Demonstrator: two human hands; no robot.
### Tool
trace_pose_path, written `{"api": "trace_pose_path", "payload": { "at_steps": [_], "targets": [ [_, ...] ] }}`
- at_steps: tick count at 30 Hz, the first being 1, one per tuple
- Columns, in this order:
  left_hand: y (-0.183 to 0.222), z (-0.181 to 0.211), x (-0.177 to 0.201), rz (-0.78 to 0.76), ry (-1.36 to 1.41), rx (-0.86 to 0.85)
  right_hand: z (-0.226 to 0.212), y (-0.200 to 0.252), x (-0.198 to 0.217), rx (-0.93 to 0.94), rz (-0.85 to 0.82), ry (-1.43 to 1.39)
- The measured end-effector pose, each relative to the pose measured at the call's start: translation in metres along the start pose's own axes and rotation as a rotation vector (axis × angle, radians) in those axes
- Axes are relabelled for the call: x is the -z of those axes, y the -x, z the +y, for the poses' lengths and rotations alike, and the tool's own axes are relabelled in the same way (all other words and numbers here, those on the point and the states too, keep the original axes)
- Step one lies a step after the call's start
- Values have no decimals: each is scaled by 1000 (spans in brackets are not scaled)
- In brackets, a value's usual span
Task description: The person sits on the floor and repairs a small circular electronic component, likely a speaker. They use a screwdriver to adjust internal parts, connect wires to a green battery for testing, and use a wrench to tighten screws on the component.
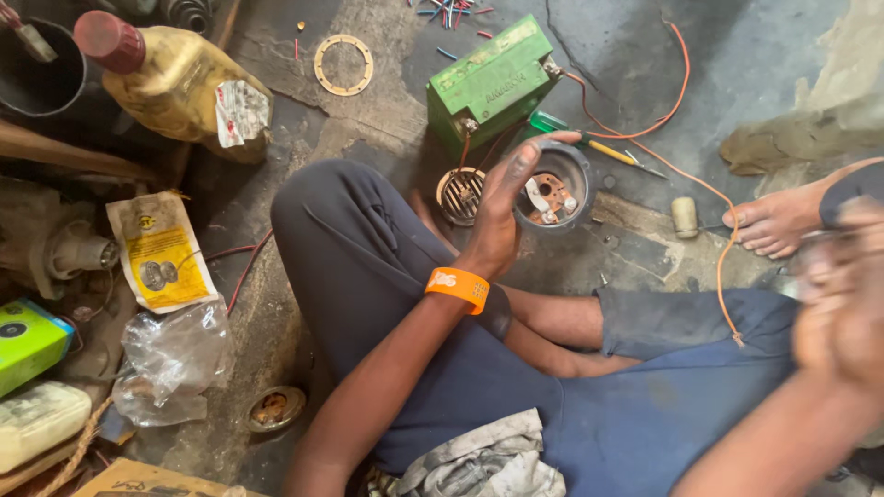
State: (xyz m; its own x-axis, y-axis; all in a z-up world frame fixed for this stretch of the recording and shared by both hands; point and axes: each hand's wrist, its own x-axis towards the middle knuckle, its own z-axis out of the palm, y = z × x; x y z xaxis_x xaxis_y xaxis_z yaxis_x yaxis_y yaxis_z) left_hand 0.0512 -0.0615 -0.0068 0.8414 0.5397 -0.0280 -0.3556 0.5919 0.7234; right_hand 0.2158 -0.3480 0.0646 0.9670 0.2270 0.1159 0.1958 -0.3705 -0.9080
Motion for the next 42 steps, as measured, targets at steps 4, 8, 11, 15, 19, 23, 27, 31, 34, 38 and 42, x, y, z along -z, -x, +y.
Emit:
{"api": "trace_pose_path", "payload": {
  "at_steps": [4, 8, 11, 15, 19, 23, 27, 31, 34, 38, 42],
  "targets": [
    [0, -17, 5, 63, 25, 56, 1, 60, -77, -183, -306, -373],
    [-3, -26, 2, 173, -140, -6, 0, 90, -113, -224, -467, -517],
    [-4, -28, 0, 150, -2, 5, -9, 95, -117, -219, -587, -595],
    [-3, -29, 1, 133, 124, 29, -23, 97, -125, -307, -728, -685],
    [-2, -36, 6, 105, 214, 25, -23, 102, -132, -319, -795, -597],
    [-4, -42, 10, 62, 359, 56, -12, 105, -141, -398, -697, -563],
    [-3, -45, 16, 27, 388, 33, 5, 110, -149, -470, -686, -587],
    [-1, -48, 20, 13, 468, 102, 15, 114, -153, -313, -650, -382],
    [-1, -48, 20, -12, 530, 96, 14, 110, -149, -445, -670, -416],
    [-1, -46, 20, -27, 551, 84, 12, 103, -144, -501, -758, -676],
    [1, -44, 20, -138, 546, 68, 13, 103, -141, -560, -782, -729]
  ]
}}
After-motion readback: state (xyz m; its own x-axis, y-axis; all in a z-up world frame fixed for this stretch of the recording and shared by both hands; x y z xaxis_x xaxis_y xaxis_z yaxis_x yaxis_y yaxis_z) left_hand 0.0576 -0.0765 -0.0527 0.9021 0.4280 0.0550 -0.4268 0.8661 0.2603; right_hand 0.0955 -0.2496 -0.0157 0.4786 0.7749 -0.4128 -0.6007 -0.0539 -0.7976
